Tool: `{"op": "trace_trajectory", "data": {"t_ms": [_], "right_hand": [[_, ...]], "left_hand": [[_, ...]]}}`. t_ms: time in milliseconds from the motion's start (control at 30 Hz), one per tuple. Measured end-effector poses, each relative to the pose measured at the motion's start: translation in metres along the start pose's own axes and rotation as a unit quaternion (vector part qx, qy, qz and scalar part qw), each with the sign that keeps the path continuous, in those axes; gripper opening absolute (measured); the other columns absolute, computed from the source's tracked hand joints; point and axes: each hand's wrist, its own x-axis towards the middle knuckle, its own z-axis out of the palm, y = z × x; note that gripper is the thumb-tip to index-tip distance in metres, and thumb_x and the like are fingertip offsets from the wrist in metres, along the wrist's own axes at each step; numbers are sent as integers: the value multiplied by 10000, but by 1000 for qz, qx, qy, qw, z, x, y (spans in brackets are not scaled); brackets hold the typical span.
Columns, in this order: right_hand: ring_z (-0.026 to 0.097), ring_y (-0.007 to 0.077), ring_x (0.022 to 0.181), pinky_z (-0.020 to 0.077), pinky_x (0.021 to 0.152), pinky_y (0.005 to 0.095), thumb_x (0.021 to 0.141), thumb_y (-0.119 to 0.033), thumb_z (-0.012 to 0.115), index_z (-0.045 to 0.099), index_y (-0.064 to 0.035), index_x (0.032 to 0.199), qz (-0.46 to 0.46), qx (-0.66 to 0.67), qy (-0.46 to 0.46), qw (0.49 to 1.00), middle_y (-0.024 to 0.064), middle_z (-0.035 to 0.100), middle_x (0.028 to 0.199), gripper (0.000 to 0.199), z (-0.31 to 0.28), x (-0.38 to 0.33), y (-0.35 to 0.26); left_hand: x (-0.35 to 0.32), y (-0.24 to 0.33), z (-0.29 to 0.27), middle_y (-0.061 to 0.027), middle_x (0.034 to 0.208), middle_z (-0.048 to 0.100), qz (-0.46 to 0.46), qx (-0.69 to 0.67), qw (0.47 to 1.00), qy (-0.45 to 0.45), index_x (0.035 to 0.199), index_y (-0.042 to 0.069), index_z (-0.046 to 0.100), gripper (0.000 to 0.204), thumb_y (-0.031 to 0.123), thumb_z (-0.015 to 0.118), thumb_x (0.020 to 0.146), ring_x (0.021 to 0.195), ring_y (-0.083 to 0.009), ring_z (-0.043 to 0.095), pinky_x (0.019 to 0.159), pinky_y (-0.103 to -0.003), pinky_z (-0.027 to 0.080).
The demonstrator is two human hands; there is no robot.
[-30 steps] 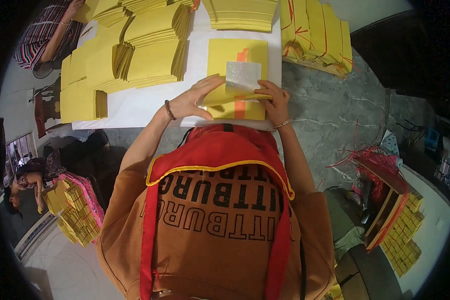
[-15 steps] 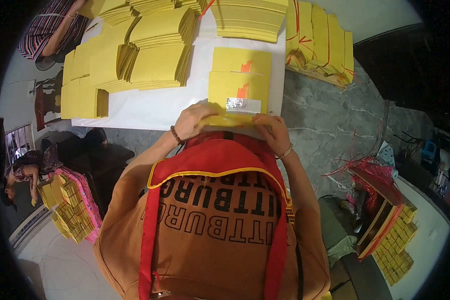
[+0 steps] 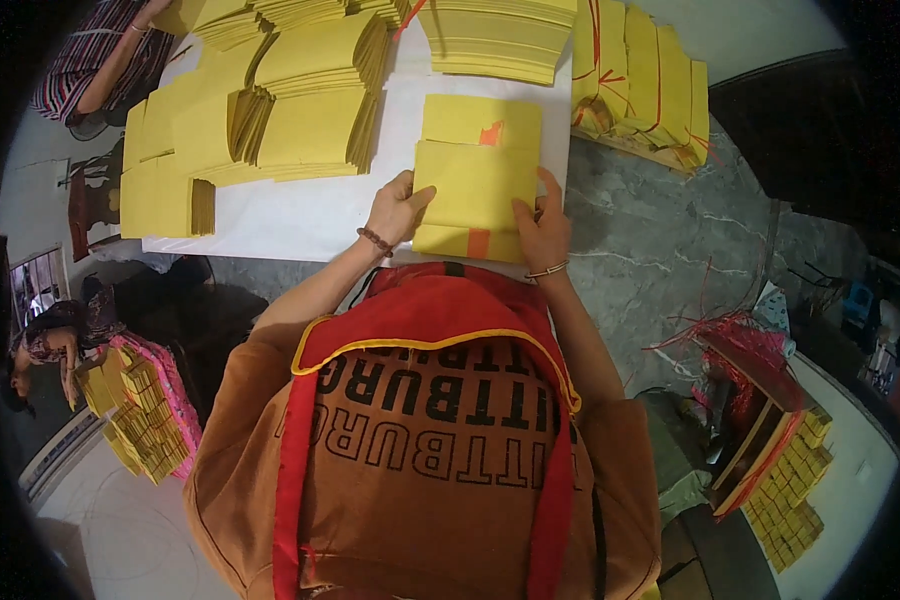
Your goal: Sorting and stacking yellow paper sheets on a table.
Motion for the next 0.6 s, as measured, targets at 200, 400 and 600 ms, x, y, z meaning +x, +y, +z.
{"op": "trace_trajectory", "data": {"t_ms": [200,400,600], "right_hand": [[443,130,495,390,499,290,796,-179,621,587,-103,1163,-19,-70,-9,997,75,496,581,376,1,-1,4],[474,180,498,403,513,321,791,-188,620,595,-110,1158,-6,-88,7,996,106,504,589,376,2,-1,10],[504,182,504,414,517,328,793,-188,621,598,-101,1152,-74,-78,34,994,137,569,638,370,6,10,2]], "left_hand": [[11,-29,14,-156,829,651,28,-93,995,33,1020,0,532,325,222,597,791,750,-300,626,689,-366,473],[-18,20,7,-156,1004,574,137,36,980,141,1153,42,478,451,197,647,765,927,-318,535,780,-413,412],[-3,36,37,-150,1371,351,425,313,847,66,1251,125,474,536,329,629,780,1260,-345,313,1010,-485,277]]}}
